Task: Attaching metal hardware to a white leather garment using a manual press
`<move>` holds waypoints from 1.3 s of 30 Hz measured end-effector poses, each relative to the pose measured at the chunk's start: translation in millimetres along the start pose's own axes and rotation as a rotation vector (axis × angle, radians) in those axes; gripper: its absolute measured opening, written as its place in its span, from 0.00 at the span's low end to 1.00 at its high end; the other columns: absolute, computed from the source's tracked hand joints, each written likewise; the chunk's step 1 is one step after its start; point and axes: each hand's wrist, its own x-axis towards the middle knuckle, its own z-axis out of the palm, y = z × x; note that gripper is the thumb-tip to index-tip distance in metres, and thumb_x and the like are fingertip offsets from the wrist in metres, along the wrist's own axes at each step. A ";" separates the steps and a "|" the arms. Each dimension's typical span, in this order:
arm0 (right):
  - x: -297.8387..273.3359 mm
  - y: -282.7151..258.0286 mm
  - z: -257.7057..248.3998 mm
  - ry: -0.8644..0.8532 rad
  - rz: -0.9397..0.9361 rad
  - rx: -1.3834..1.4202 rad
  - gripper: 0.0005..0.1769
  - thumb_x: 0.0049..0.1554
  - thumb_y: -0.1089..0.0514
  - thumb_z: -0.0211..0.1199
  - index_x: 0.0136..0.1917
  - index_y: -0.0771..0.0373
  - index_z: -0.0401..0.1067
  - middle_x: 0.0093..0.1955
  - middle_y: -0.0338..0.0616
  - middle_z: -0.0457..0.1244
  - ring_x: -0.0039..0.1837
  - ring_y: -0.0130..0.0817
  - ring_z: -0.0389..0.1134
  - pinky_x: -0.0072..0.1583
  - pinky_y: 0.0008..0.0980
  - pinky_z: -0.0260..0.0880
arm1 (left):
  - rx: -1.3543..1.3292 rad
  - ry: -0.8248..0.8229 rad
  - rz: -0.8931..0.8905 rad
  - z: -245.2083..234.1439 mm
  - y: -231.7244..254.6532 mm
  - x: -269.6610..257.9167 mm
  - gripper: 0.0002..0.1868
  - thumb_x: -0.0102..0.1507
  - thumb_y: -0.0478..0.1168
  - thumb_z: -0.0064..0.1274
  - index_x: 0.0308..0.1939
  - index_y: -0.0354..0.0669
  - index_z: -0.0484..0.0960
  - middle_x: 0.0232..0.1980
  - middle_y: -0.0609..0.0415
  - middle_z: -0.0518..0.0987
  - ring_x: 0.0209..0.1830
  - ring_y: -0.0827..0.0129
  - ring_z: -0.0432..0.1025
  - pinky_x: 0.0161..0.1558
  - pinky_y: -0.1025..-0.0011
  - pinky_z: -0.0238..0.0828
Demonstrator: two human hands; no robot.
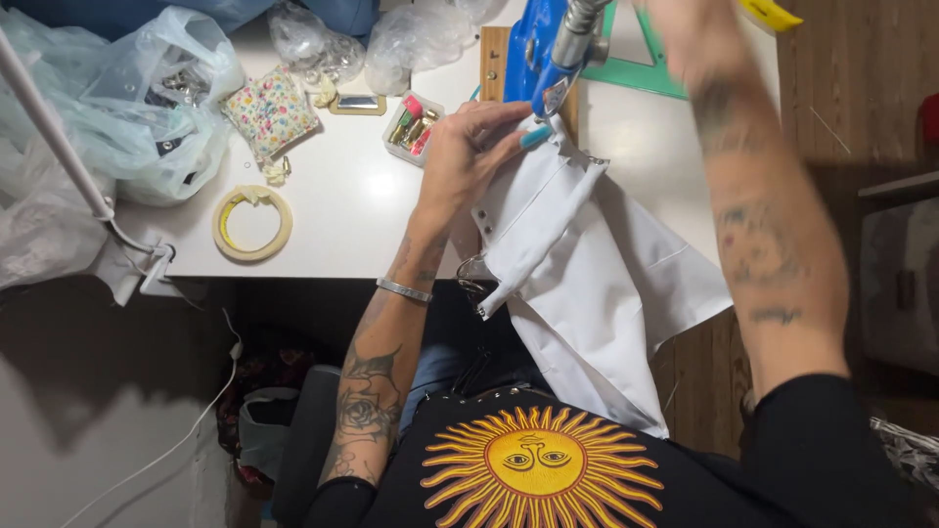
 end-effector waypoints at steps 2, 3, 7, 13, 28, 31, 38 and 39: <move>-45.6 -122.8 -21.0 -0.107 0.066 -0.039 0.09 0.58 0.48 0.51 0.44 0.49 0.70 0.36 0.38 0.62 0.41 0.34 0.65 0.40 0.33 0.64 | -0.015 0.004 -0.025 -3.3 13.2 1.7 0.16 0.53 0.47 0.57 0.44 0.53 0.78 0.39 0.56 0.78 0.44 0.63 0.71 0.54 0.57 0.59; -70.8 -161.5 -30.9 -0.101 0.066 -0.041 0.09 0.58 0.48 0.51 0.44 0.49 0.70 0.36 0.38 0.62 0.41 0.34 0.65 0.40 0.33 0.64 | -0.016 0.002 -0.020 -6.0 13.7 4.3 0.16 0.53 0.47 0.57 0.44 0.53 0.78 0.39 0.56 0.78 0.44 0.63 0.71 0.54 0.57 0.59; -121.9 -248.5 -61.0 -0.417 0.189 0.518 0.21 0.52 0.57 0.59 0.57 0.62 0.57 0.42 0.46 0.59 0.46 0.33 0.60 0.46 0.28 0.61 | -0.022 -0.125 -0.002 -14.5 17.8 11.5 0.24 0.52 0.41 0.60 0.51 0.53 0.73 0.40 0.55 0.79 0.45 0.65 0.71 0.52 0.65 0.59; -123.8 -256.8 -60.9 -0.394 0.212 0.741 0.27 0.44 0.58 0.68 0.54 0.61 0.59 0.38 0.38 0.57 0.42 0.25 0.60 0.45 0.21 0.64 | -0.112 -0.106 0.038 -19.6 30.9 18.5 0.25 0.49 0.34 0.62 0.49 0.49 0.73 0.36 0.53 0.80 0.42 0.69 0.74 0.52 0.69 0.62; -218.1 -288.5 -61.7 -0.719 -0.291 0.622 0.08 0.48 0.58 0.59 0.44 0.58 0.69 0.44 0.41 0.61 0.45 0.35 0.62 0.48 0.32 0.63 | 0.048 0.385 0.346 -21.4 101.0 -125.1 0.06 0.51 0.29 0.52 0.28 0.45 0.78 0.23 0.62 0.74 0.22 0.76 0.68 0.34 0.73 0.72; -237.0 -296.0 -48.1 -0.879 -0.326 0.733 0.04 0.52 0.58 0.54 0.41 0.59 0.68 0.41 0.41 0.62 0.44 0.35 0.65 0.48 0.33 0.64 | 0.027 0.564 0.200 -36.1 72.9 -157.9 0.07 0.51 0.28 0.55 0.32 0.39 0.77 0.22 0.56 0.74 0.19 0.78 0.65 0.30 0.74 0.69; -256.0 -319.2 0.7 -0.854 -0.598 0.584 0.08 0.54 0.57 0.49 0.46 0.63 0.60 0.42 0.52 0.58 0.46 0.51 0.61 0.47 0.43 0.63 | 0.218 0.728 -0.052 -76.2 93.5 -155.5 0.05 0.59 0.25 0.47 0.38 0.26 0.72 0.33 0.40 0.77 0.25 0.63 0.73 0.33 0.67 0.70; -256.0 -320.2 3.3 -0.871 -0.603 0.588 0.08 0.54 0.57 0.49 0.46 0.63 0.60 0.42 0.52 0.58 0.46 0.51 0.61 0.47 0.43 0.63 | 0.223 0.741 -0.063 -81.0 92.1 -153.9 0.05 0.59 0.25 0.47 0.38 0.26 0.72 0.33 0.40 0.77 0.25 0.63 0.73 0.33 0.67 0.70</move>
